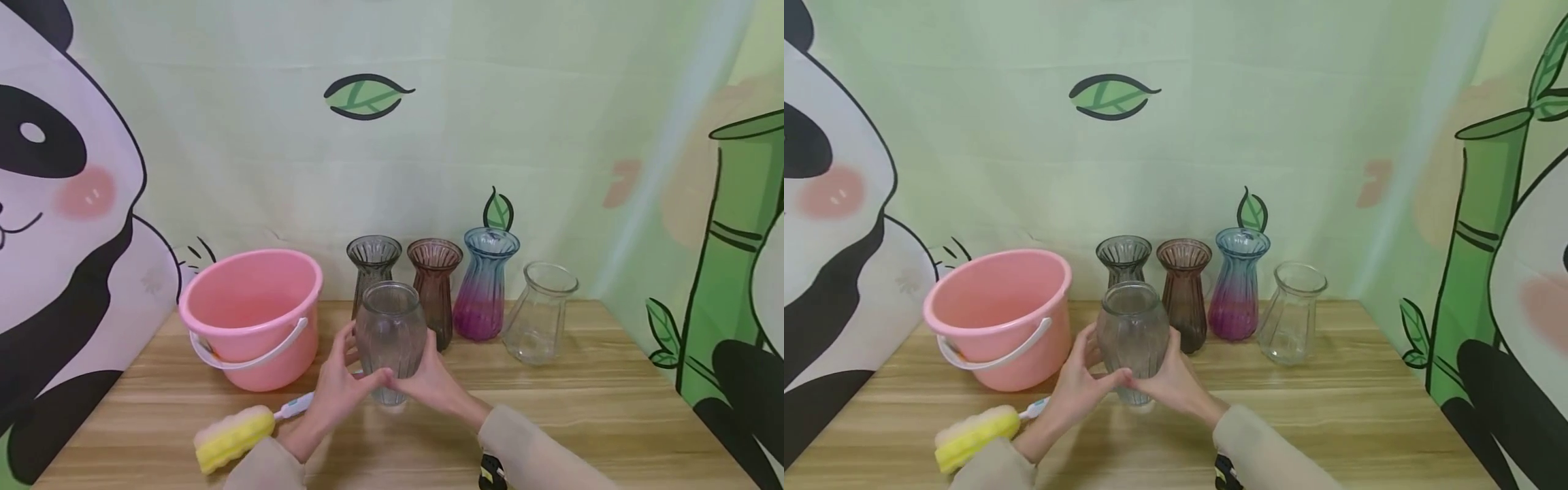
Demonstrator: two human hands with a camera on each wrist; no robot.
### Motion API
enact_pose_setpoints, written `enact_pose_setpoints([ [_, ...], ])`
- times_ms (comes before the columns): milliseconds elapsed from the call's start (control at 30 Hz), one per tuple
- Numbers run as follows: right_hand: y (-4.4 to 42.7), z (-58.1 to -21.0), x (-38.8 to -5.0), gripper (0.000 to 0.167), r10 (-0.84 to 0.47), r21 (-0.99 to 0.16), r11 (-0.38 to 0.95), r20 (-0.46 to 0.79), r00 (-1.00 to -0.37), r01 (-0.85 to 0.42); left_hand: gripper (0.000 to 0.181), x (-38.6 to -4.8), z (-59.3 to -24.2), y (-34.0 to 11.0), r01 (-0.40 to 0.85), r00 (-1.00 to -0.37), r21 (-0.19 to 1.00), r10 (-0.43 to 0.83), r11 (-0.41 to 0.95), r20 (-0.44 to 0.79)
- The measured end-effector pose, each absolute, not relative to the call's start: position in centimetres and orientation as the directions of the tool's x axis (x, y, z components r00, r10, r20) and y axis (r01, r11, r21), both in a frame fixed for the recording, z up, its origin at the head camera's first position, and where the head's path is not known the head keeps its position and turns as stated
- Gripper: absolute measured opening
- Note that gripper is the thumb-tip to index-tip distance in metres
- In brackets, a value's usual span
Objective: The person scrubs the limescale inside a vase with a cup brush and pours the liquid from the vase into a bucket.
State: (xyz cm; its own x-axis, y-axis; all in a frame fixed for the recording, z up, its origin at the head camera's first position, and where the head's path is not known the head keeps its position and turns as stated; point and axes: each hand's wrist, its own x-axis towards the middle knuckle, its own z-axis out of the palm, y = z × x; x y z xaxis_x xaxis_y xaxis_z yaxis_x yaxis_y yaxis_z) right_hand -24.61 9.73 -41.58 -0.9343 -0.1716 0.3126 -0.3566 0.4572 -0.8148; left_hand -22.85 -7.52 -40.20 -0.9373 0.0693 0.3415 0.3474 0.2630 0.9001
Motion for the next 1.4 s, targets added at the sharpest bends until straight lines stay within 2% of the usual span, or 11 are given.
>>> enact_pose_setpoints([
  [233, 12.5, -43.0, -24.7, 0.098, -0.202, -0.809, 0.492, 0.254, -0.946, -0.322, 0.085, -22.8, -41.9, -5.3, 0.346, -0.938, 0.906, 0.099, 0.243, 0.332],
  [533, 15.2, -43.2, -24.7, 0.110, -0.225, -0.819, 0.478, 0.235, -0.946, -0.317, 0.089, -23.2, -42.4, -3.0, 0.332, -0.942, 0.916, 0.135, 0.223, 0.309],
  [700, 17.1, -43.4, -24.6, 0.109, -0.201, -0.815, 0.503, 0.215, -0.956, -0.289, 0.088, -23.6, -42.7, -2.0, 0.354, -0.920, 0.910, 0.253, 0.214, 0.299],
  [867, 19.7, -43.6, -24.6, 0.107, -0.166, -0.805, 0.518, 0.237, -0.957, -0.289, 0.070, -23.6, -42.9, -1.8, 0.421, -0.872, 0.877, 0.371, 0.230, 0.320],
  [1067, 22.4, -44.2, -25.2, 0.095, -0.088, -0.767, 0.554, 0.334, -0.938, -0.325, 0.042, -23.2, -42.9, -2.4, 0.495, -0.848, 0.806, 0.383, 0.323, 0.367],
  [1167, 23.1, -44.0, -25.4, 0.087, -0.055, -0.733, 0.600, 0.362, -0.930, -0.321, 0.037, -23.1, -43.1, -3.1, 0.499, -0.842, 0.803, 0.404, 0.327, 0.358],
  [1400, 24.0, -43.1, -25.7, 0.088, -0.019, -0.670, 0.691, 0.360, -0.933, -0.273, 0.032, -23.0, -43.6, -4.5, 0.533, -0.828, 0.757, 0.418, 0.378, 0.373],
])
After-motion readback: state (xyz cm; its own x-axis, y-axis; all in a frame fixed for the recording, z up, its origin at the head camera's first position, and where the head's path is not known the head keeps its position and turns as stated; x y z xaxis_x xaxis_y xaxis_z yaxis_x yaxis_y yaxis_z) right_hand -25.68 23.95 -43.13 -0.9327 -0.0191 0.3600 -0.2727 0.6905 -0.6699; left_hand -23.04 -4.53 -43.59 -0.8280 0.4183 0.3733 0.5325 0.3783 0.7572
